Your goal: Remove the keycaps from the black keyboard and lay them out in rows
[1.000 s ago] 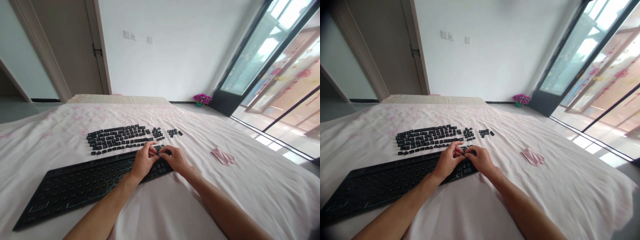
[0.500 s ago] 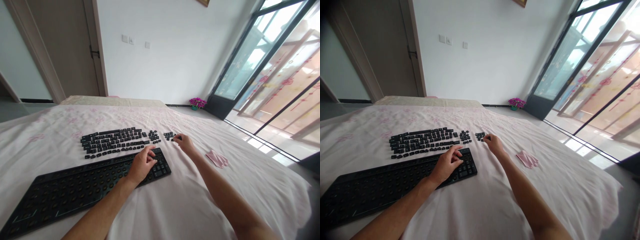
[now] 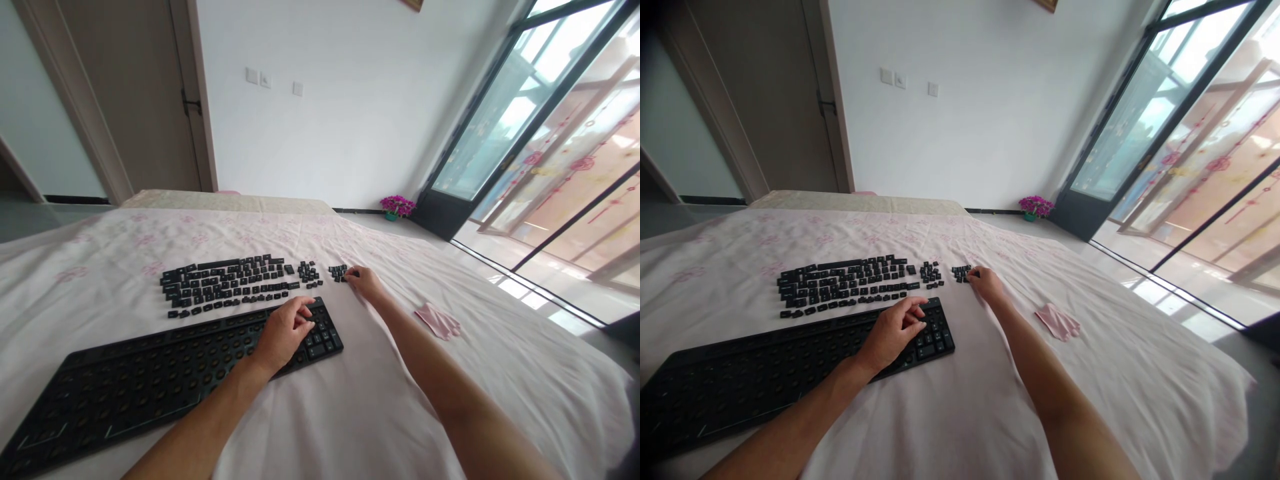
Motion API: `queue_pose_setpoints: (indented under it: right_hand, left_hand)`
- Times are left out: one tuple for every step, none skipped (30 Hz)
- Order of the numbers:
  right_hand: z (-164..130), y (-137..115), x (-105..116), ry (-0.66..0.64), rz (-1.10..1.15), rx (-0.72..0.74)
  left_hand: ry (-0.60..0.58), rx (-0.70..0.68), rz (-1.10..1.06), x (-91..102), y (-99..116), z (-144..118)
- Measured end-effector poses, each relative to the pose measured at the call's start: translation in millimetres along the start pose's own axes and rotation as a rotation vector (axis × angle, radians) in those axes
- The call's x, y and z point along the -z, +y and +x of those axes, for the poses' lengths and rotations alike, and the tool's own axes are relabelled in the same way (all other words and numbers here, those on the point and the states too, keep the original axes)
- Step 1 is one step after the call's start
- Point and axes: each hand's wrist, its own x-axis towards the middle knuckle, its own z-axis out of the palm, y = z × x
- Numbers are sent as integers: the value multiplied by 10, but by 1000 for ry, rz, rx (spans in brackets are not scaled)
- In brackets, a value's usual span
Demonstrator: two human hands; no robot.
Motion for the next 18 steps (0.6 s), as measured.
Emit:
queue_pose_setpoints:
  right_hand:
    - [1,5,-8,5,2,-4]
    - [-1,9,-14,9,5,-8]
    - [-5,10,-18,14,8,-11]
    - [-12,9,-20,19,13,-13]
    - [-21,6,-20,24,19,-13]
    - [-32,0,-18,28,27,-12]
    - [-44,-7,-14,31,37,-8]
    - [-57,-14,-8,35,49,-3]
    - [-70,-22,0,38,62,2]
    - [-81,-29,10,41,75,8]
    - [-91,-37,23,44,88,14]
    - [-100,-46,37,48,101,19]
    - [-108,-59,55,52,114,24]
    - [-118,-77,76,56,129,29]
    - [-133,-104,100,58,144,33]
    - [-158,-141,129,59,160,34]
    - [-195,-191,162,53,182,44]
    - [-248,-254,199,38,208,72]
  left_hand:
    - [-3,-4,1,0,-2,0]
    - [-4,-7,2,0,-2,1]
    - [-5,-9,4,1,0,2]
    - [-5,-10,6,1,4,3]
    - [-5,-9,7,2,7,4]
    - [-5,-9,9,3,11,4]
    - [-4,-9,10,3,14,4]
    - [-4,-10,11,4,17,4]
    - [-4,-11,11,4,18,3]
    - [-4,-12,12,5,18,2]
    - [-3,-14,12,6,18,1]
    - [-1,-15,13,8,17,-1]
    - [0,-17,13,10,16,-2]
    - [3,-21,11,12,15,-3]
    - [5,-27,8,14,14,-4]
    - [8,-34,6,17,13,-4]
    - [13,-44,7,21,13,-5]
    - [20,-53,11,24,12,-5]
